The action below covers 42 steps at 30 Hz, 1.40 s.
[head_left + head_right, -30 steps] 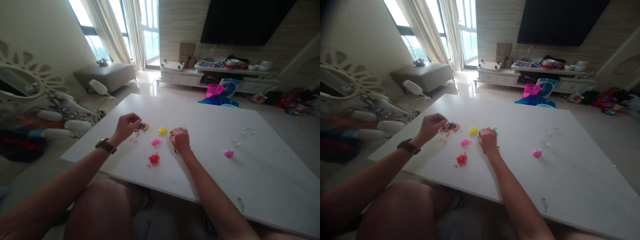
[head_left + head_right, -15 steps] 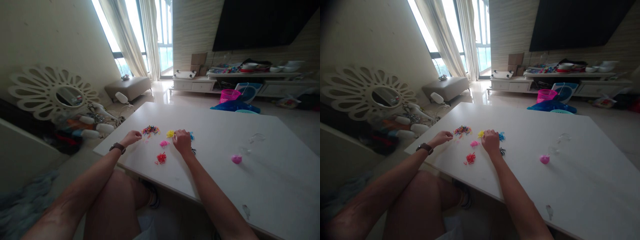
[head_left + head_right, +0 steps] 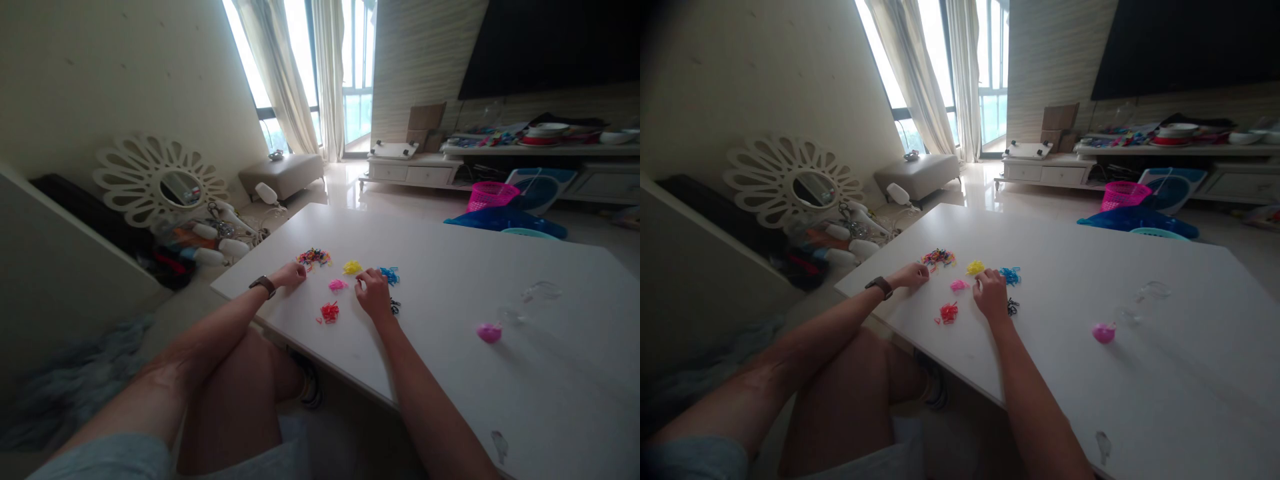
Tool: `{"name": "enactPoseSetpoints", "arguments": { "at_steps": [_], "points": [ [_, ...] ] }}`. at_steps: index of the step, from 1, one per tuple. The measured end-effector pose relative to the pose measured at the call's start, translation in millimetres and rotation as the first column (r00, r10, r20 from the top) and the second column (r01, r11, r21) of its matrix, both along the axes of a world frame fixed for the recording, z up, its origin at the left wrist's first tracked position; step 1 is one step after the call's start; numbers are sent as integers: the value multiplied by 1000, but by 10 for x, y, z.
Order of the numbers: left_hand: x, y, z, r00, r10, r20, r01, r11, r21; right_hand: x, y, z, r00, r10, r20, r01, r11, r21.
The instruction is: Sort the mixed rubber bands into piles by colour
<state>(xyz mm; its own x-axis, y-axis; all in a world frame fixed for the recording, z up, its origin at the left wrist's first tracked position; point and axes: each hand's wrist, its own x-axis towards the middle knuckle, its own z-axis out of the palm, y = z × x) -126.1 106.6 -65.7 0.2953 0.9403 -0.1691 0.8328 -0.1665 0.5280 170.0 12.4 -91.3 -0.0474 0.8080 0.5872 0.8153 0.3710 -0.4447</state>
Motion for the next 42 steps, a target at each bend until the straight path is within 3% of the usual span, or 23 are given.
{"name": "enactPoseSetpoints", "arguments": {
  "at_steps": [6, 9, 13, 18, 23, 37, 42],
  "points": [
    [41, -9, 148, 994, -82, 70, 80, 996, 42, -54, 51, -23, 998, 25, -56, -26, 1000, -2],
    [143, -40, 220, 980, -159, 121, 153, 986, 61, -122, 57, -12, 983, 135, -126, -137, 991, -7],
    [417, -167, 297, 910, -341, 234, 329, 940, 90, -228, 28, -4, 922, 321, -214, -322, 946, 31],
    [775, -375, 419, 851, -473, 227, 442, 880, 177, -258, 61, -34, 900, 319, -297, -318, 947, 52],
    [884, -439, 472, 861, -479, 173, 436, 869, 234, -222, 113, -51, 891, 331, -312, -331, 942, 57],
    [753, -307, 412, 873, -452, 183, 414, 885, 215, -220, 112, -49, 897, 292, -332, -290, 955, 57],
    [722, -309, 391, 886, -379, 268, 370, 925, 85, -217, 122, -56, 904, 272, -329, -270, 961, 51]
  ]
}}
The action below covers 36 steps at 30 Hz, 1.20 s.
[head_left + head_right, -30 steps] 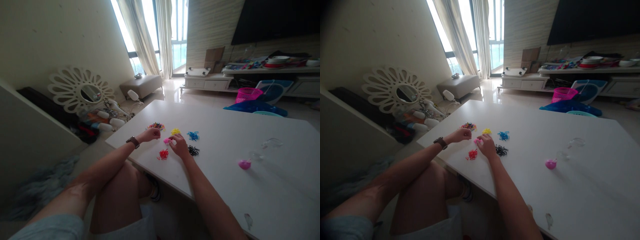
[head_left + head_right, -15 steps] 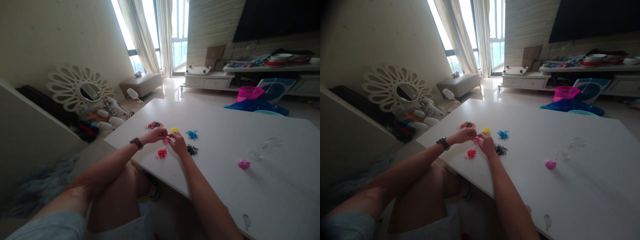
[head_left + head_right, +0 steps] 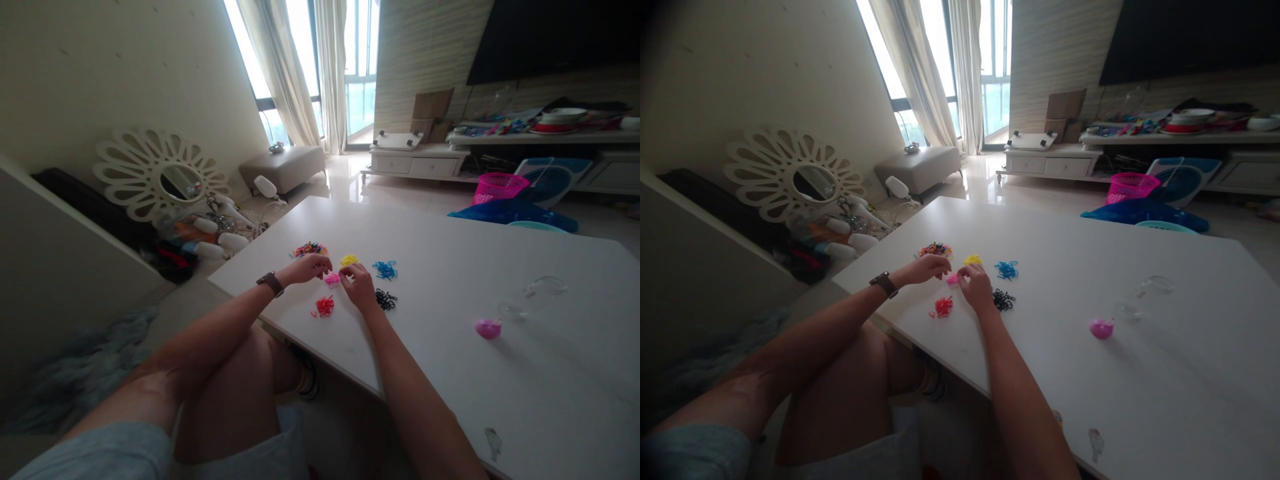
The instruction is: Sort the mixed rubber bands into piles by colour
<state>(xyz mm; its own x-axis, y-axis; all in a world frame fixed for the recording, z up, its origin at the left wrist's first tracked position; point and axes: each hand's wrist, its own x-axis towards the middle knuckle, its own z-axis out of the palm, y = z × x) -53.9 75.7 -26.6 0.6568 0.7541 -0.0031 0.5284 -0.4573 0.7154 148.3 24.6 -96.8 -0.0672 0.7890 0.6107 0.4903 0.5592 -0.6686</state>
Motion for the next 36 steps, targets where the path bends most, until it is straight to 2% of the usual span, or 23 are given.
{"name": "enactPoseSetpoints", "arguments": {
  "at_steps": [3, 9, 11, 15, 21, 36],
  "points": [
    [3, -5, -27, 999, 46, -9, -47, 997, -66, -5, 4, -5, 1000, -15, 6, 15, 1000, -6],
    [26, 23, -66, 999, 35, -38, -39, 994, -101, -2, 1, -5, 1000, -26, 11, 27, 1000, -13],
    [38, 26, -69, 998, 32, -58, -35, 998, -60, 1, -3, 3, 1000, -22, 9, 22, 1000, -16],
    [59, 9, -57, 997, 15, -75, -7, 995, 104, 8, -6, 19, 999, -32, -16, 32, 999, -14],
    [92, -40, -14, 999, 11, 50, -23, 973, 231, 15, 1, 6, 998, -51, -37, 50, 998, -38],
    [131, -41, 73, 1000, -25, 2, 23, 960, 279, 13, 1, 25, 999, -13, -41, 11, 999, -50]
  ]
}}
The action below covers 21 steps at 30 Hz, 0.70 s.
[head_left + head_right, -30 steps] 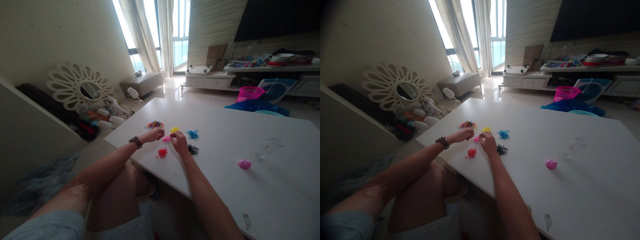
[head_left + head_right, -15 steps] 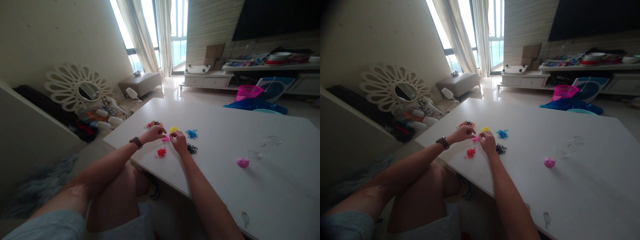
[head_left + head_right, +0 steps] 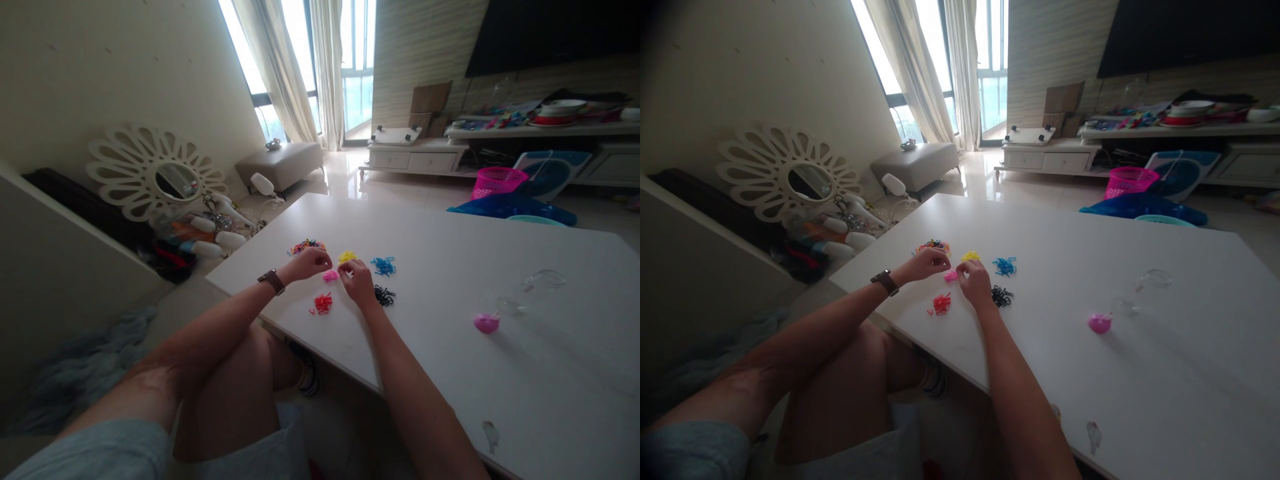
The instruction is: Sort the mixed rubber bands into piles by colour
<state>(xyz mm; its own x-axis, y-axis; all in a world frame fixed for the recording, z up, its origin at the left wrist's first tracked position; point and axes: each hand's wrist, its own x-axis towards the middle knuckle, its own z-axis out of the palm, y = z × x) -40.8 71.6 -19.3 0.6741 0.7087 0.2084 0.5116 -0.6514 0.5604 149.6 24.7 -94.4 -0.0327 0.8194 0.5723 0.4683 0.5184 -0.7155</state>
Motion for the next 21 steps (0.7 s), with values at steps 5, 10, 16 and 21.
{"name": "enactPoseSetpoints", "arguments": {
  "at_steps": [5, 10, 16, 21],
  "points": [
    [-24, 46, 67, 1000, -11, 7, 11, 1000, -10, 45, -5, 36, 999, -46, -14, 46, 999, -5],
    [-208, 162, 119, 993, 107, 57, -108, 994, 15, 154, 26, 52, 986, -163, -38, 162, 987, -11],
    [-144, 110, 27, 996, 77, 55, -76, 997, -15, 75, -1, 51, 993, -117, 22, 117, 993, 24],
    [-41, 83, 18, 998, 23, 65, -21, 999, -35, 91, -9, 58, 994, -96, 49, 95, 995, 31]
  ]
}}
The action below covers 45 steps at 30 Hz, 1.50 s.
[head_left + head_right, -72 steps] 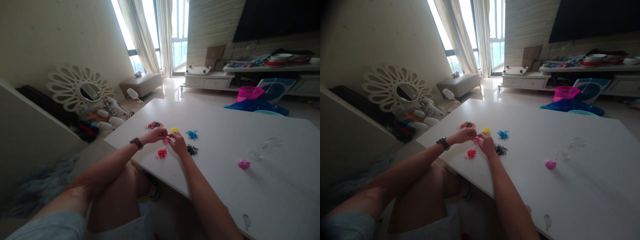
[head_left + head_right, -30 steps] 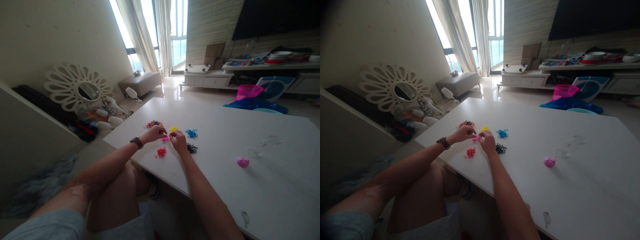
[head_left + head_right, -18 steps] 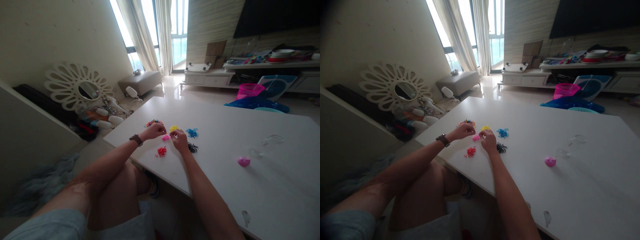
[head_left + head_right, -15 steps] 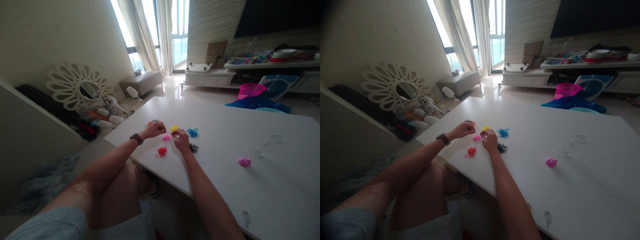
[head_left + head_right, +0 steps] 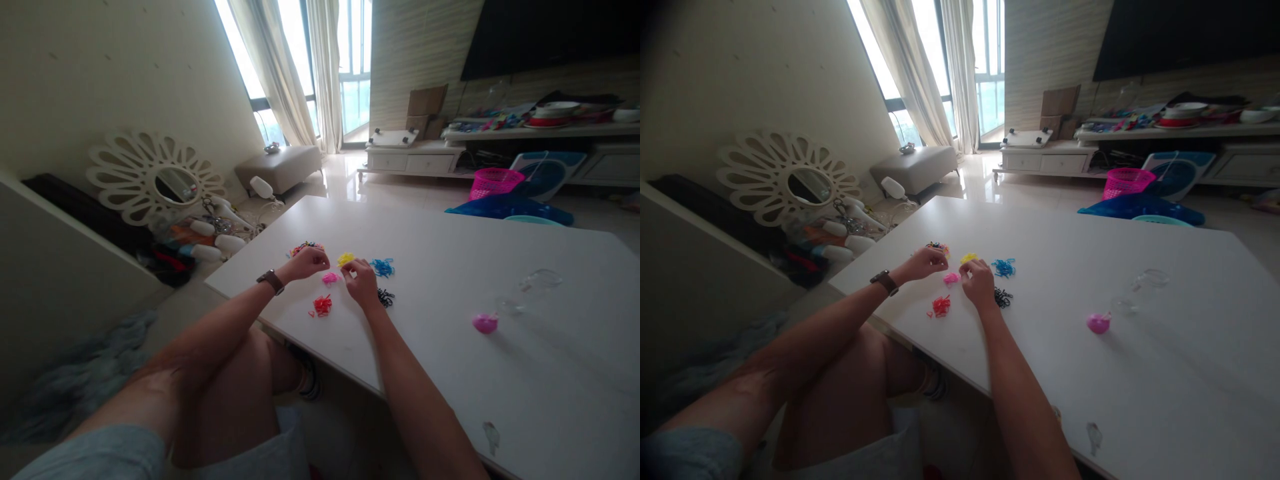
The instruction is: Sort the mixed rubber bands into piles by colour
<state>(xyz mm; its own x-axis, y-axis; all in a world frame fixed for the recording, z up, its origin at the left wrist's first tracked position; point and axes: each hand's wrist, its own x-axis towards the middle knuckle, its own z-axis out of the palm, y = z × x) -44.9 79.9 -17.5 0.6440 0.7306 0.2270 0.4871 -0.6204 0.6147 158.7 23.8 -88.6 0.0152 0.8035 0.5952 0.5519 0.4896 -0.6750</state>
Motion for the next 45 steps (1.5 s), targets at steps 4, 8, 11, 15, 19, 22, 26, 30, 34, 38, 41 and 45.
{"name": "enactPoseSetpoints", "arguments": {
  "at_steps": [4, 8, 11, 15, 19, 22, 26, 30, 34, 38, 41, 45],
  "points": [
    [-151, 118, 44, 994, 101, 34, -102, 994, 34, 86, 35, 5, 994, -98, -44, 97, 995, -21],
    [-163, 118, 25, 995, 92, 32, -93, 995, 25, 25, 27, 1, 998, -53, -33, 53, 999, -10],
    [-47, 44, -9, 1000, 7, 14, -7, 1000, 7, -21, 7, 1, 998, 54, 13, -54, 998, 22],
    [11, 13, -38, 1000, 4, 13, -5, 999, 32, 62, 26, 0, 999, 7, -48, -6, 1000, 26],
    [-61, 55, -86, 999, 43, 6, -43, 999, 15, 120, 44, 5, 995, -28, -95, 30, 999, 17],
    [-73, 50, -128, 999, -2, -33, 2, 1000, 3, 68, 28, 8, 996, 37, -85, -34, 999, 36],
    [11, -26, -135, 997, -56, -48, 56, 998, 7, -4, 17, -20, 989, 145, -25, -144, 989, 35],
    [94, -78, -97, 996, -85, -36, 85, 996, 3, -10, 38, -53, 982, 190, -9, -189, 981, 38],
    [72, -19, -74, 997, -71, -13, 71, 997, 0, 23, 47, -45, 986, 166, -16, -166, 985, 43],
    [-3, 73, -84, 1000, -19, 17, 19, 1000, -4, 42, 35, -18, 994, 106, -13, -105, 994, 30],
    [-10, 80, -103, 1000, -20, 16, 20, 1000, -20, 19, 25, -15, 995, 97, 17, -98, 995, 24],
    [-8, 63, -141, 999, -43, -22, 42, 999, -20, 7, 33, -42, 993, 109, 43, -109, 994, 9]
  ]
}}
